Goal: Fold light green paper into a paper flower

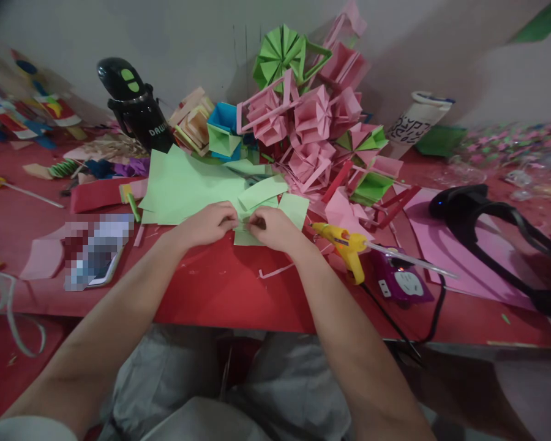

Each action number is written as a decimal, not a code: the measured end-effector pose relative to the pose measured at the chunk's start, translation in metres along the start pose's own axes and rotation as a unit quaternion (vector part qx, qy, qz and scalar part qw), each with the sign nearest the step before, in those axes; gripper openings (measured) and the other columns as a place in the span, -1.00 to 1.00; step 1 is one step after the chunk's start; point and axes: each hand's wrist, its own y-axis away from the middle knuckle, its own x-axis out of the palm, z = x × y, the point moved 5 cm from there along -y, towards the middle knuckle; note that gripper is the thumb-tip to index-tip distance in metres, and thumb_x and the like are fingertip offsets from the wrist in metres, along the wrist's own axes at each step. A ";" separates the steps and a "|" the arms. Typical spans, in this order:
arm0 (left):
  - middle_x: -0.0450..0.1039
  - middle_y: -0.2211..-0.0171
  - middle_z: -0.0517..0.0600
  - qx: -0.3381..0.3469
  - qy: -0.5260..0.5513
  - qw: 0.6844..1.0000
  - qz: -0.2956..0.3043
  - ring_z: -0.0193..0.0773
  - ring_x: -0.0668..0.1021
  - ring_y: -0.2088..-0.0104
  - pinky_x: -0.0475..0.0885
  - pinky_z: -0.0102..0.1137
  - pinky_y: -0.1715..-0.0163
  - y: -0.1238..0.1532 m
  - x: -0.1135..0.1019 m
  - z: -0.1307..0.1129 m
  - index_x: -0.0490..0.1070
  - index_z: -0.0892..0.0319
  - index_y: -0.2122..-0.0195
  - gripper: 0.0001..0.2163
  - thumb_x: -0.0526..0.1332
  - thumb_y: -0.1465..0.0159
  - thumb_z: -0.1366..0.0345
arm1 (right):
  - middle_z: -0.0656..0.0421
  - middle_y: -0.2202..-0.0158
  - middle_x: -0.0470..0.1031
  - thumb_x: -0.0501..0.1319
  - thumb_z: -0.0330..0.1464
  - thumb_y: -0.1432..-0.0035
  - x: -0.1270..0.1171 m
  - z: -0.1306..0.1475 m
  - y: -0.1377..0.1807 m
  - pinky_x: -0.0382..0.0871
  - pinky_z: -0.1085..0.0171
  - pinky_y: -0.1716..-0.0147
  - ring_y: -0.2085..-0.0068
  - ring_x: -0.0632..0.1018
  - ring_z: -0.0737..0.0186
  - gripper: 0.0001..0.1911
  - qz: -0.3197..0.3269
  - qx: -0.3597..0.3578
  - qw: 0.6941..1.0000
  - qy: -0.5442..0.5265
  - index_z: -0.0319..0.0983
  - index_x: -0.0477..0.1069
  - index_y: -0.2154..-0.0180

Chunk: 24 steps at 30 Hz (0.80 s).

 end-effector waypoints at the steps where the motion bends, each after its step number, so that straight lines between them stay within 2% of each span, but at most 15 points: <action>1: 0.48 0.23 0.06 -0.001 -0.002 1.000 -0.003 -0.19 0.51 0.27 0.36 -0.31 0.29 0.000 0.000 0.000 0.39 0.17 0.40 -0.84 0.12 -0.33 0.34 | 0.16 0.39 0.48 0.24 -0.36 -0.15 0.000 0.000 0.000 0.27 0.26 0.34 0.39 0.43 0.27 -0.90 -0.002 0.004 1.000 0.000 -0.23 0.44 0.42; 10: 0.47 0.27 0.07 -0.008 -0.013 0.999 -0.037 -0.19 0.50 0.31 0.36 -0.30 0.34 -0.001 0.002 0.004 0.39 0.15 0.44 -0.86 0.18 -0.29 0.35 | 0.17 0.41 0.34 0.27 -0.39 -0.16 0.004 -0.004 -0.005 0.26 0.22 0.29 0.36 0.39 0.24 -0.78 -0.039 -0.001 0.998 0.041 -0.21 0.34 0.51; 17: 0.48 0.32 0.05 -0.004 0.006 0.998 -0.055 -0.20 0.51 0.33 0.41 -0.30 0.33 -0.001 0.002 0.006 0.40 0.14 0.43 -0.90 0.24 -0.23 0.37 | 0.17 0.37 0.40 0.32 -0.41 -0.08 0.005 -0.009 -0.004 0.29 0.24 0.31 0.35 0.41 0.25 -0.89 -0.051 0.013 0.999 0.010 -0.22 0.41 0.45; 24: 0.50 0.31 0.01 -0.038 0.046 0.997 -0.049 -0.25 0.52 0.35 0.40 -0.34 0.34 -0.002 0.003 0.010 0.42 0.15 0.35 -0.95 0.27 -0.22 0.42 | 0.17 0.36 0.41 0.29 -0.47 -0.05 0.007 -0.012 -0.005 0.29 0.24 0.29 0.34 0.41 0.25 -0.92 -0.050 0.015 0.999 -0.011 -0.23 0.40 0.42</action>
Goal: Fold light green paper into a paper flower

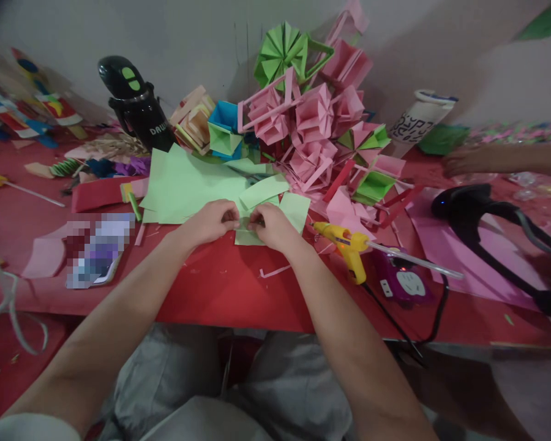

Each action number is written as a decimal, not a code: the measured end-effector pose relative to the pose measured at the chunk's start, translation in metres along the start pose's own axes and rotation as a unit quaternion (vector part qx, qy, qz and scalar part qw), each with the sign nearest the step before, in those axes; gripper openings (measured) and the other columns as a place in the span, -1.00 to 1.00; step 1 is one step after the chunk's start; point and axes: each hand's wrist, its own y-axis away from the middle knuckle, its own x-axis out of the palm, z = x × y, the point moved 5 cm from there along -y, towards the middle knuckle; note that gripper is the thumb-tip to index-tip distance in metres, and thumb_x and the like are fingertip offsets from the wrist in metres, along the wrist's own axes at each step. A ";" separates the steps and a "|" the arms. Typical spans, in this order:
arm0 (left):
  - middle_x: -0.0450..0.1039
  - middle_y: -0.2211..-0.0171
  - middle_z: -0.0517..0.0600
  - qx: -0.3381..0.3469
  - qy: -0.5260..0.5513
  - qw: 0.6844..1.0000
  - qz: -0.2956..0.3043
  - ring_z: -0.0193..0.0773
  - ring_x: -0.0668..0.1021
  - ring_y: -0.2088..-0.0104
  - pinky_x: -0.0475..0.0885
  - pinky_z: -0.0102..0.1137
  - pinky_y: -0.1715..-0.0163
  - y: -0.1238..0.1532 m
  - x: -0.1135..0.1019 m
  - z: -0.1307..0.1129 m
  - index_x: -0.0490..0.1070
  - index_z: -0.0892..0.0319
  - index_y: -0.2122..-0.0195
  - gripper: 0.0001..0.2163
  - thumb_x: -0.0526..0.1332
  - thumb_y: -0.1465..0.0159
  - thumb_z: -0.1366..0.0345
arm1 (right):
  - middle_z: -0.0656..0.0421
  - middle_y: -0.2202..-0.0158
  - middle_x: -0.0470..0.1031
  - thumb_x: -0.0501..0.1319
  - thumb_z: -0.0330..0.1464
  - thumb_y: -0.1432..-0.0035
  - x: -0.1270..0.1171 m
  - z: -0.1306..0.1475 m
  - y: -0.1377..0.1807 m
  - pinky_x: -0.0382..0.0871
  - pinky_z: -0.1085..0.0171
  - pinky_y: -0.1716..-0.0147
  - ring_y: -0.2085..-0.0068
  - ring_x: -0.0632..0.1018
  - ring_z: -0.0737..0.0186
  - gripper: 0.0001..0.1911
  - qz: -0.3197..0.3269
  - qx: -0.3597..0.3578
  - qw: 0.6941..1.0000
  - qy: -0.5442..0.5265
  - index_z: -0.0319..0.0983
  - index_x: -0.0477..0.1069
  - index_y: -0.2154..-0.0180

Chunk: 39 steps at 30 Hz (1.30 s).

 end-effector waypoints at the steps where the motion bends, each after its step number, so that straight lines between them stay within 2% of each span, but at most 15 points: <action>1: 0.50 0.31 0.00 0.002 0.003 1.000 -0.001 -0.25 0.51 0.36 0.39 -0.35 0.36 -0.001 0.000 0.001 0.42 0.15 0.35 -0.95 0.28 -0.21 0.41 | 0.17 0.36 0.41 0.27 -0.49 -0.05 0.001 -0.001 0.000 0.29 0.25 0.29 0.33 0.41 0.25 -0.92 0.000 -0.005 1.000 -0.003 -0.23 0.40 0.42; 8: 0.52 0.34 -0.01 0.005 -0.012 1.000 0.007 -0.23 0.51 0.36 0.33 -0.36 0.40 -0.001 0.000 0.002 0.45 0.14 0.37 -0.96 0.28 -0.21 0.39 | 0.19 0.36 0.37 0.21 -0.56 -0.02 0.002 -0.003 -0.001 0.29 0.25 0.27 0.32 0.41 0.25 -0.88 0.010 -0.023 1.000 -0.009 -0.22 0.40 0.40; 15: 0.54 0.23 0.02 0.122 -0.038 0.991 0.028 -0.18 0.54 0.20 0.40 -0.31 0.15 0.003 0.000 -0.014 0.55 0.12 0.27 -0.81 0.16 -0.23 0.48 | 0.18 0.36 0.38 0.23 -0.54 -0.06 0.000 0.003 0.000 0.29 0.24 0.27 0.32 0.43 0.25 -0.90 0.023 -0.028 0.999 -0.006 -0.24 0.46 0.38; 20: 0.55 0.24 0.00 0.101 -0.029 0.994 0.039 -0.22 0.53 0.29 0.38 -0.35 0.28 0.003 -0.001 -0.011 0.58 0.12 0.29 -0.86 0.22 -0.20 0.39 | 0.16 0.34 0.44 0.20 -0.58 -0.09 -0.003 0.012 0.003 0.32 0.24 0.21 0.26 0.48 0.22 -0.83 0.026 -0.070 0.997 0.002 -0.23 0.49 0.38; 24: 0.57 0.25 -0.02 0.098 -0.014 0.994 0.038 -0.22 0.54 0.27 0.37 -0.35 0.25 0.001 -0.002 -0.010 0.59 0.11 0.32 -0.86 0.22 -0.23 0.41 | 0.14 0.35 0.46 0.25 -0.48 -0.16 -0.005 0.014 0.004 0.31 0.22 0.20 0.26 0.47 0.19 -0.90 0.044 -0.099 0.994 0.017 -0.22 0.55 0.35; 26: 0.57 0.25 -0.02 0.099 -0.010 0.994 0.040 -0.22 0.55 0.26 0.38 -0.34 0.21 0.000 -0.002 -0.010 0.60 0.11 0.31 -0.86 0.22 -0.25 0.39 | 0.15 0.34 0.46 0.31 -0.42 -0.14 -0.006 0.012 0.004 0.31 0.23 0.24 0.30 0.46 0.22 -0.95 0.049 -0.097 0.994 0.008 -0.22 0.58 0.32; 28: 0.58 0.23 -0.02 0.103 -0.016 0.994 0.042 -0.22 0.55 0.25 0.38 -0.33 0.18 0.000 -0.002 -0.010 0.60 0.11 0.30 -0.85 0.21 -0.27 0.39 | 0.16 0.32 0.47 0.34 -0.43 -0.11 -0.006 0.010 0.004 0.31 0.25 0.27 0.33 0.46 0.25 -0.93 0.049 -0.094 0.994 -0.001 -0.21 0.60 0.32; 34: 0.55 0.25 0.00 0.131 -0.040 0.990 0.034 -0.22 0.55 0.26 0.39 -0.35 0.23 0.002 0.000 -0.011 0.57 0.15 0.26 -0.87 0.21 -0.25 0.37 | 0.15 0.35 0.54 0.29 -0.50 -0.14 -0.007 0.009 0.003 0.33 0.25 0.26 0.31 0.51 0.23 -0.87 0.027 -0.117 0.992 0.026 -0.21 0.60 0.39; 39: 0.55 0.27 0.00 0.153 -0.040 0.987 -0.009 -0.22 0.54 0.26 0.38 -0.35 0.21 0.002 -0.002 -0.012 0.54 0.17 0.28 -0.88 0.19 -0.29 0.40 | 0.15 0.37 0.51 0.26 -0.51 -0.20 -0.017 0.018 0.004 0.33 0.24 0.27 0.32 0.50 0.22 -0.84 -0.050 -0.148 0.986 0.053 -0.21 0.57 0.40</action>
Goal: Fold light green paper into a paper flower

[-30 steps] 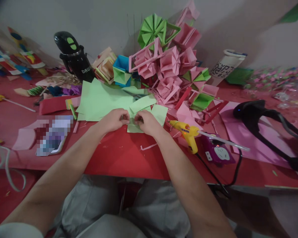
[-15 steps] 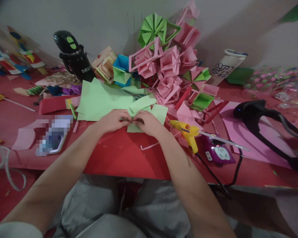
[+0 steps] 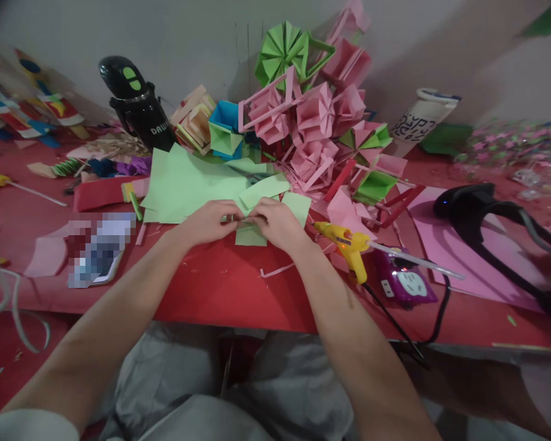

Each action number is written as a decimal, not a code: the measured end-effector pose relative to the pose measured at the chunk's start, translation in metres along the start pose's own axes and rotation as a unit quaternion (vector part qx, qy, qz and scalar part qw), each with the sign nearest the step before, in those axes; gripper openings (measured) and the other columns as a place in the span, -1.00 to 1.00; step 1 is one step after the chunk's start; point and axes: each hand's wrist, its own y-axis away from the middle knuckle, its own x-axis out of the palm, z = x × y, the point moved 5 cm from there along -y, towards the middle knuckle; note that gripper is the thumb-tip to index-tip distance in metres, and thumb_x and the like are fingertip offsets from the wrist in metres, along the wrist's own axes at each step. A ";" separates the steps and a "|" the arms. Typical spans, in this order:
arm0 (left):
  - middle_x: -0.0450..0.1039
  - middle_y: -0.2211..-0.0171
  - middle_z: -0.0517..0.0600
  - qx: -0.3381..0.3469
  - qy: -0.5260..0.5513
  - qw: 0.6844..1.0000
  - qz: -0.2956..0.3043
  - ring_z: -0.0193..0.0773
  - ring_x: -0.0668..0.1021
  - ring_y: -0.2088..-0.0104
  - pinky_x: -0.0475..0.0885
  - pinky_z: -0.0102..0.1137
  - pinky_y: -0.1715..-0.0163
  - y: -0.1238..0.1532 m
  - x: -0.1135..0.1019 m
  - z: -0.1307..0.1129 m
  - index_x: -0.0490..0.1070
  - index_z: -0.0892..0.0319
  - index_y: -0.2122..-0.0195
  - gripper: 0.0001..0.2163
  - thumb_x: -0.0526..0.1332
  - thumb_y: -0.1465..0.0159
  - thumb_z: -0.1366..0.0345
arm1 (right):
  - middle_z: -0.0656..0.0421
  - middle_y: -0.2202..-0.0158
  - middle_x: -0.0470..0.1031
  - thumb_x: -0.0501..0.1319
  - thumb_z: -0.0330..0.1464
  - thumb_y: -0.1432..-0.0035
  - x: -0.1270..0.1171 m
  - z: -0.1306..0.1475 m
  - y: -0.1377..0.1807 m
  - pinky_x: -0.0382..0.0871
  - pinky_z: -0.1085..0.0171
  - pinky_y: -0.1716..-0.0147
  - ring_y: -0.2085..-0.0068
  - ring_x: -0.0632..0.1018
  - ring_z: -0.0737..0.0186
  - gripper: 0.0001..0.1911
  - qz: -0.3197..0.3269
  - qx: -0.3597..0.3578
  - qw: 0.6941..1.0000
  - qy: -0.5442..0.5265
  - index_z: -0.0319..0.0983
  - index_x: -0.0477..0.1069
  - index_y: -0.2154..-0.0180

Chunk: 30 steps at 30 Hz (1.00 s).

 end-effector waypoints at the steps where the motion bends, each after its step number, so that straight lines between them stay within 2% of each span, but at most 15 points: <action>1: 0.55 0.27 0.01 0.005 -0.002 1.000 -0.017 -0.22 0.55 0.25 0.38 -0.34 0.20 0.000 -0.002 -0.001 0.55 0.17 0.28 -0.87 0.18 -0.30 0.40 | 0.14 0.37 0.50 0.26 -0.50 -0.21 -0.003 0.002 0.000 0.33 0.23 0.27 0.31 0.50 0.22 -0.84 -0.018 -0.005 1.000 0.003 -0.22 0.57 0.39; 4: 0.54 0.31 0.02 0.015 -0.020 0.997 -0.079 -0.21 0.54 0.26 0.36 -0.34 0.24 0.000 -0.007 -0.002 0.56 0.17 0.29 -0.86 0.19 -0.33 0.39 | 0.13 0.35 0.51 0.28 -0.45 -0.23 -0.010 0.004 -0.001 0.35 0.22 0.24 0.28 0.50 0.20 -0.89 -0.060 -0.017 0.998 0.007 -0.22 0.57 0.35; 7: 0.53 0.35 0.02 0.023 -0.047 0.992 -0.117 -0.21 0.53 0.28 0.34 -0.34 0.29 0.000 -0.011 -0.003 0.57 0.17 0.30 -0.85 0.20 -0.34 0.40 | 0.12 0.31 0.53 0.31 -0.42 -0.23 -0.012 0.004 -0.001 0.36 0.19 0.21 0.26 0.51 0.18 -0.93 -0.071 -0.020 0.997 0.008 -0.21 0.57 0.32; 12: 0.52 0.38 -0.01 0.030 -0.045 0.990 -0.129 -0.24 0.52 0.32 0.34 -0.36 0.31 0.001 -0.014 -0.006 0.56 0.16 0.34 -0.87 0.22 -0.31 0.40 | 0.14 0.35 0.52 0.25 -0.52 -0.22 -0.014 0.006 0.001 0.36 0.19 0.22 0.27 0.51 0.19 -0.85 -0.079 -0.046 0.996 0.008 -0.21 0.56 0.35; 16: 0.52 0.38 -0.03 0.018 -0.024 0.993 -0.111 -0.27 0.52 0.34 0.35 -0.38 0.32 0.001 -0.013 -0.007 0.54 0.15 0.35 -0.91 0.24 -0.26 0.41 | 0.16 0.38 0.50 0.24 -0.55 -0.20 -0.016 0.010 0.002 0.36 0.19 0.24 0.28 0.50 0.19 -0.82 -0.086 -0.065 0.994 0.023 -0.21 0.54 0.39; 19: 0.51 0.40 -0.04 0.010 -0.022 0.994 -0.109 -0.28 0.51 0.36 0.32 -0.39 0.34 0.001 -0.014 -0.006 0.53 0.16 0.38 -0.91 0.25 -0.24 0.43 | 0.15 0.37 0.52 0.24 -0.51 -0.23 -0.015 0.011 0.002 0.39 0.17 0.22 0.28 0.51 0.18 -0.82 -0.087 -0.065 0.994 0.022 -0.19 0.56 0.38; 22: 0.49 0.43 -0.05 0.006 -0.025 0.990 -0.136 -0.30 0.47 0.40 0.31 -0.39 0.37 0.002 -0.019 -0.007 0.50 0.16 0.43 -0.88 0.23 -0.24 0.45 | 0.11 0.29 0.56 0.26 -0.40 -0.27 -0.016 0.012 0.001 0.44 0.13 0.14 0.22 0.55 0.16 -0.87 -0.109 -0.056 0.992 -0.005 -0.19 0.59 0.31; 24: 0.47 0.44 -0.05 0.002 -0.029 0.986 -0.161 -0.31 0.45 0.43 0.30 -0.39 0.39 0.003 -0.023 -0.008 0.47 0.16 0.45 -0.86 0.21 -0.25 0.44 | 0.07 0.19 0.57 0.28 -0.29 -0.27 -0.016 0.011 0.000 0.48 0.12 0.11 0.14 0.57 0.13 -0.86 -0.122 -0.032 0.992 -0.029 -0.18 0.59 0.20; 27: 0.44 0.45 -0.05 -0.001 -0.045 0.979 -0.199 -0.31 0.43 0.43 0.30 -0.39 0.40 0.004 -0.026 -0.012 0.43 0.16 0.45 -0.87 0.21 -0.25 0.43 | 0.00 0.06 0.54 0.32 -0.11 -0.21 -0.012 0.008 0.001 0.54 0.15 0.22 0.13 0.58 0.11 -0.59 -0.130 0.052 0.988 -0.066 -0.20 0.52 0.00; 30: 0.42 0.45 -0.06 -0.009 -0.073 0.969 -0.237 -0.30 0.41 0.43 0.28 -0.38 0.41 0.004 -0.026 -0.014 0.37 0.15 0.45 -0.88 0.22 -0.23 0.43 | 0.00 0.14 0.57 0.33 0.01 -0.13 -0.005 0.006 0.003 0.53 0.19 0.32 0.22 0.58 0.14 -0.47 -0.123 0.146 0.977 -0.091 -0.24 0.49 0.03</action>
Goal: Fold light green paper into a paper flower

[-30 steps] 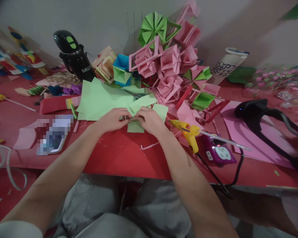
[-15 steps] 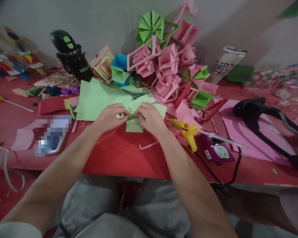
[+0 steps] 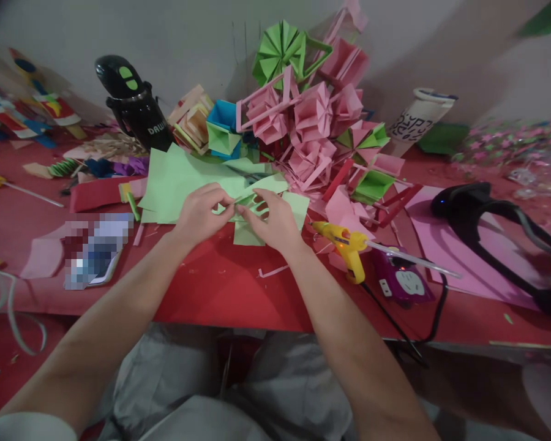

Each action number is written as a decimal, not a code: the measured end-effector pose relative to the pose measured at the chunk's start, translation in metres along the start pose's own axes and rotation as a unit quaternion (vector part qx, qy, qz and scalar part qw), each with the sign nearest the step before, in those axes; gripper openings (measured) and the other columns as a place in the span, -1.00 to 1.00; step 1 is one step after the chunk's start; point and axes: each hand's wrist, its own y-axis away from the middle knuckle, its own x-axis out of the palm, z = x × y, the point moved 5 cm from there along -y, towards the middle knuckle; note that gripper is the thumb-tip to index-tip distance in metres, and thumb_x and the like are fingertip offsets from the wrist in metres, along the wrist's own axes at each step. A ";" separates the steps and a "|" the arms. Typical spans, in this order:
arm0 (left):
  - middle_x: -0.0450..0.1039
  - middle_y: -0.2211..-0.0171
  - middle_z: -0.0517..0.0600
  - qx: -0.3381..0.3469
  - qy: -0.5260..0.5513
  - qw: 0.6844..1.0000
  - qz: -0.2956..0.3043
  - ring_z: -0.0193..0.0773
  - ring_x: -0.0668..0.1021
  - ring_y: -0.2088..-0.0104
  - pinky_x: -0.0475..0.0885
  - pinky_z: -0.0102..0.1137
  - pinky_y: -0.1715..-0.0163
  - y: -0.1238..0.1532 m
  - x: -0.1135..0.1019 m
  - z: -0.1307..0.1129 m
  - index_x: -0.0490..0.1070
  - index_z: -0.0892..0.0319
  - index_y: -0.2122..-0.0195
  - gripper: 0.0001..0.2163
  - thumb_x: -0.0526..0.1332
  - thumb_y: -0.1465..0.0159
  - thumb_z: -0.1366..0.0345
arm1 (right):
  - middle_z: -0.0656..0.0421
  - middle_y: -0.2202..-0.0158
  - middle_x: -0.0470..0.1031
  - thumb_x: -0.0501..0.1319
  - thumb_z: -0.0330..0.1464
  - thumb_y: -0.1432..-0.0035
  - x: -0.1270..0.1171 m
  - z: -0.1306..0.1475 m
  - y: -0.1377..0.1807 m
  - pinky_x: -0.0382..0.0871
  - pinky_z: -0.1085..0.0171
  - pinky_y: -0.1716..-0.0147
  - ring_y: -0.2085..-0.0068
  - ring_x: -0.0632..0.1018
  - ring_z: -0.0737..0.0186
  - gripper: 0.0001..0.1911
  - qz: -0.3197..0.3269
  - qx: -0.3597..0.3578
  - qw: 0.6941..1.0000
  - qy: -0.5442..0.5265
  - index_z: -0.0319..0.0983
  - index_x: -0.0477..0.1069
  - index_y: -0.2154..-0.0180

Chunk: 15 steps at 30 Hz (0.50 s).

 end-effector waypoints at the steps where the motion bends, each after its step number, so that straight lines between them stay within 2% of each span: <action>1: 0.42 0.45 -0.06 -0.002 -0.010 1.000 -0.011 -0.30 0.41 0.43 0.27 -0.38 0.42 0.000 0.000 -0.001 0.35 0.14 0.45 -0.87 0.23 -0.23 0.43 | 0.02 0.21 0.58 0.34 0.02 -0.10 0.002 -0.001 0.001 0.51 0.20 0.34 0.27 0.58 0.15 -0.49 0.004 0.026 1.000 -0.004 -0.26 0.49 0.11; 4: 0.39 0.45 -0.07 -0.007 -0.033 0.999 -0.033 -0.31 0.40 0.42 0.25 -0.38 0.43 0.001 0.000 -0.003 0.29 0.13 0.46 -0.84 0.22 -0.23 0.43 | 0.09 0.41 0.56 0.35 0.03 -0.07 0.006 -0.002 0.002 0.42 0.23 0.41 0.40 0.53 0.21 -0.55 0.012 0.086 0.996 -0.020 -0.24 0.43 0.37; 6: 0.37 0.45 -0.08 -0.011 -0.036 0.999 -0.040 -0.31 0.41 0.43 0.24 -0.38 0.43 0.001 0.000 -0.004 0.28 0.12 0.46 -0.84 0.21 -0.24 0.43 | 0.12 0.50 0.53 0.32 0.02 -0.10 0.007 -0.004 0.002 0.35 0.25 0.46 0.47 0.49 0.24 -0.56 0.014 0.121 0.992 -0.037 -0.22 0.39 0.46; 11: 0.36 0.45 -0.07 -0.021 -0.017 0.999 -0.046 -0.30 0.40 0.44 0.22 -0.36 0.44 0.001 0.000 -0.007 0.28 0.12 0.44 -0.86 0.19 -0.25 0.40 | 0.14 0.57 0.51 0.32 0.05 -0.09 0.004 -0.009 0.002 0.26 0.27 0.55 0.55 0.45 0.27 -0.53 0.014 0.182 0.982 -0.053 -0.22 0.42 0.51; 15: 0.37 0.45 -0.07 -0.023 -0.016 0.997 -0.066 -0.33 0.37 0.47 0.22 -0.37 0.47 0.002 -0.001 -0.006 0.28 0.12 0.44 -0.86 0.19 -0.26 0.38 | 0.16 0.68 0.43 0.28 0.09 -0.12 0.007 -0.009 0.003 0.24 0.28 0.59 0.61 0.40 0.29 -0.45 0.045 0.181 0.981 -0.055 -0.21 0.37 0.60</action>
